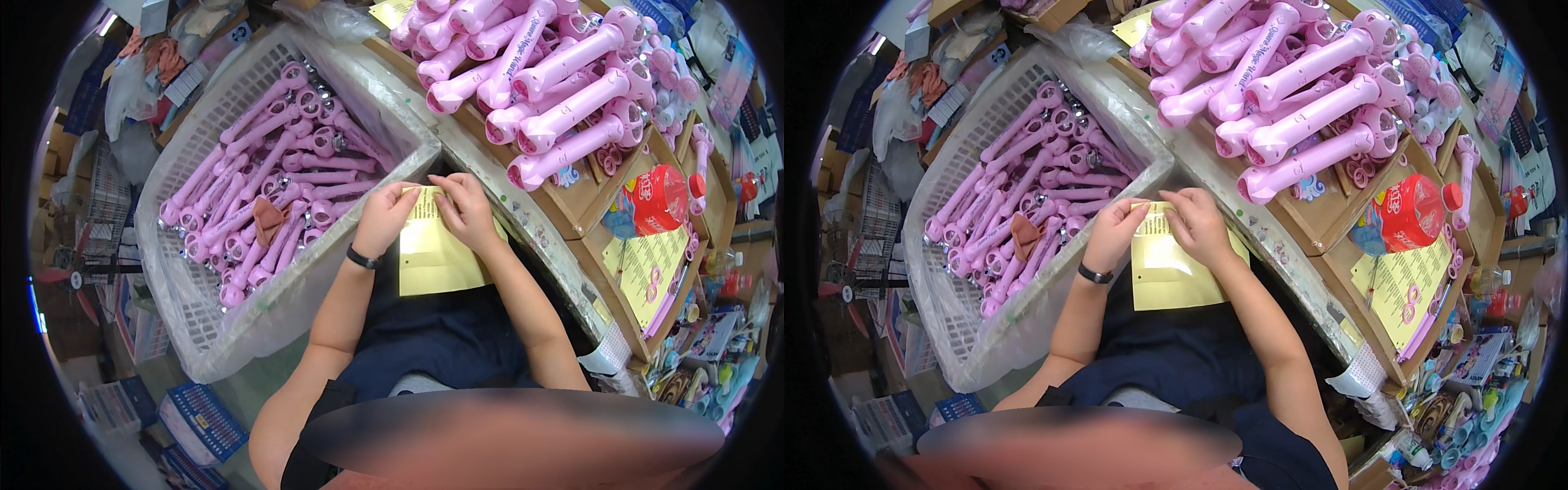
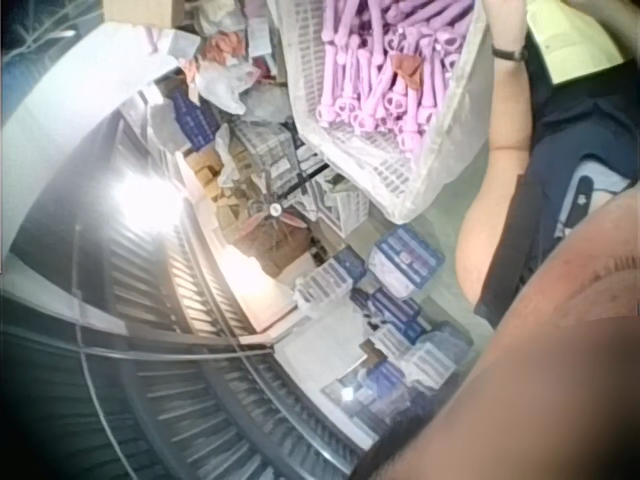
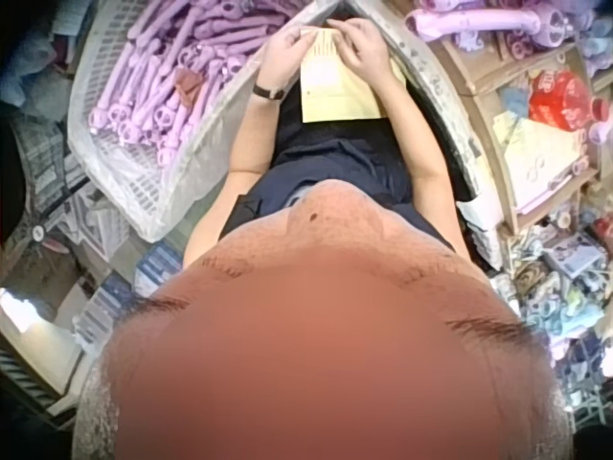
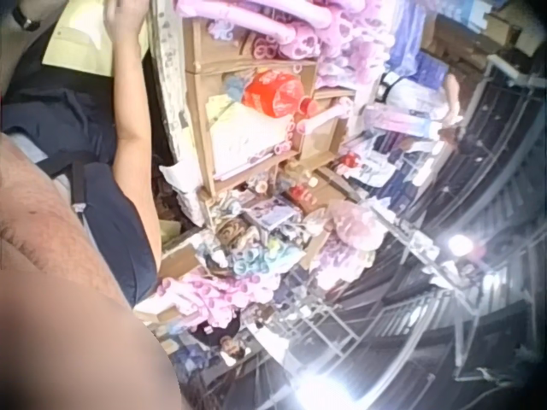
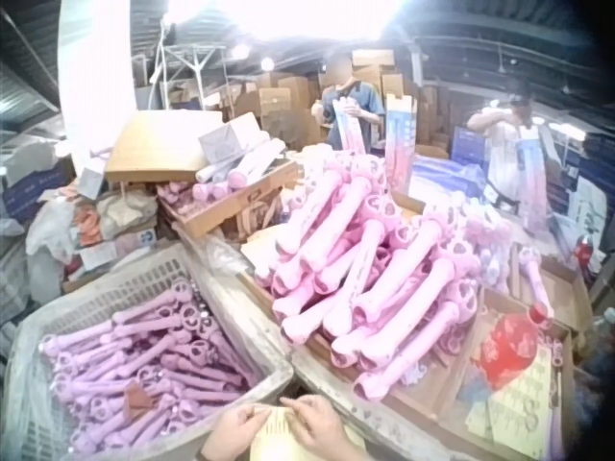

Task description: The person wipes pink plastic toys with a cloth, then picks up a yellow paper and appears to read it. The person continues to wipe and handle the toys, placing them back into a basket.

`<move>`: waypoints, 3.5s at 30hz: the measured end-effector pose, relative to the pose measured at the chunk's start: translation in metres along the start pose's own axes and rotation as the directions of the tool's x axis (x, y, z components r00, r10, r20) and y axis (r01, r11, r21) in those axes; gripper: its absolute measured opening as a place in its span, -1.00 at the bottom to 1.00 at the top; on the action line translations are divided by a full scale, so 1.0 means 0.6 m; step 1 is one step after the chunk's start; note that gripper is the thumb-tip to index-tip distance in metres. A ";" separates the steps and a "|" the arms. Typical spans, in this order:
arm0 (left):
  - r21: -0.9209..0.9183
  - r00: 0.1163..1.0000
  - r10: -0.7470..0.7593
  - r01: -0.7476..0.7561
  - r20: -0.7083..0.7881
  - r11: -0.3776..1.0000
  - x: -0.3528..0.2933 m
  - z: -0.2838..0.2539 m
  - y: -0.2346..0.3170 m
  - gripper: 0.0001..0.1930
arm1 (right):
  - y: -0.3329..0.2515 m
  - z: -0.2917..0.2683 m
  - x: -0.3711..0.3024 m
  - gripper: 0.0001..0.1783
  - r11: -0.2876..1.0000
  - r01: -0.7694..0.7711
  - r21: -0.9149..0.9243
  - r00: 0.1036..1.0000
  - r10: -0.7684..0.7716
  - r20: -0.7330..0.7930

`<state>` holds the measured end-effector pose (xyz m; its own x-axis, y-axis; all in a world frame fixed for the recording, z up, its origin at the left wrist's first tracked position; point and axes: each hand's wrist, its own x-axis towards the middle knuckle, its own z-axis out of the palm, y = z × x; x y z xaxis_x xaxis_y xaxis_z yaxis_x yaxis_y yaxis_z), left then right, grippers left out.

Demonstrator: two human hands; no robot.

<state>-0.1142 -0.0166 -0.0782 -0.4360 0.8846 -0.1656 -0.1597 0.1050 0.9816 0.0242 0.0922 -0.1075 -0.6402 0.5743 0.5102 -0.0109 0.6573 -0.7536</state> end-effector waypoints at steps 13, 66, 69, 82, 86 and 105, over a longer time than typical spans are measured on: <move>0.001 0.985 0.025 -0.025 -0.170 1.000 0.005 0.001 -0.037 -0.76 | -0.020 0.029 0.008 -0.71 0.891 0.215 -0.400 0.944 -0.294 -0.148; 0.138 0.980 0.123 -0.102 -0.155 0.985 0.008 0.003 -0.024 -0.70 | -0.098 -0.206 0.094 -0.11 0.985 0.056 0.165 0.751 0.067 -0.657; 0.468 0.913 0.355 -0.229 -0.202 0.854 -0.009 0.010 0.000 -0.68 | -0.038 -0.262 0.225 0.25 0.959 -0.191 0.210 0.677 0.284 -0.679; 0.280 0.876 0.457 -0.405 -0.153 0.870 -0.072 -0.018 0.086 -0.81 | -0.026 -0.243 0.308 0.20 0.993 -0.078 0.085 0.722 0.115 -0.683; -0.354 0.891 0.450 -0.439 -0.055 0.826 -0.069 0.010 0.121 -0.59 | -0.117 -0.243 0.208 0.19 0.971 0.214 0.103 0.931 -0.171 -0.321; -0.699 0.774 0.632 -0.431 0.040 0.571 -0.073 0.047 0.081 -0.43 | -0.201 -0.163 -0.005 -0.89 0.655 0.050 0.754 0.804 0.422 -0.420</move>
<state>-0.0782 -0.0374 -0.0207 -0.4031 0.7690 0.4962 -0.5222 -0.6385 0.5653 0.1029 0.0589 0.0226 -0.1968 0.9436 0.2663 -0.6182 0.0914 -0.7807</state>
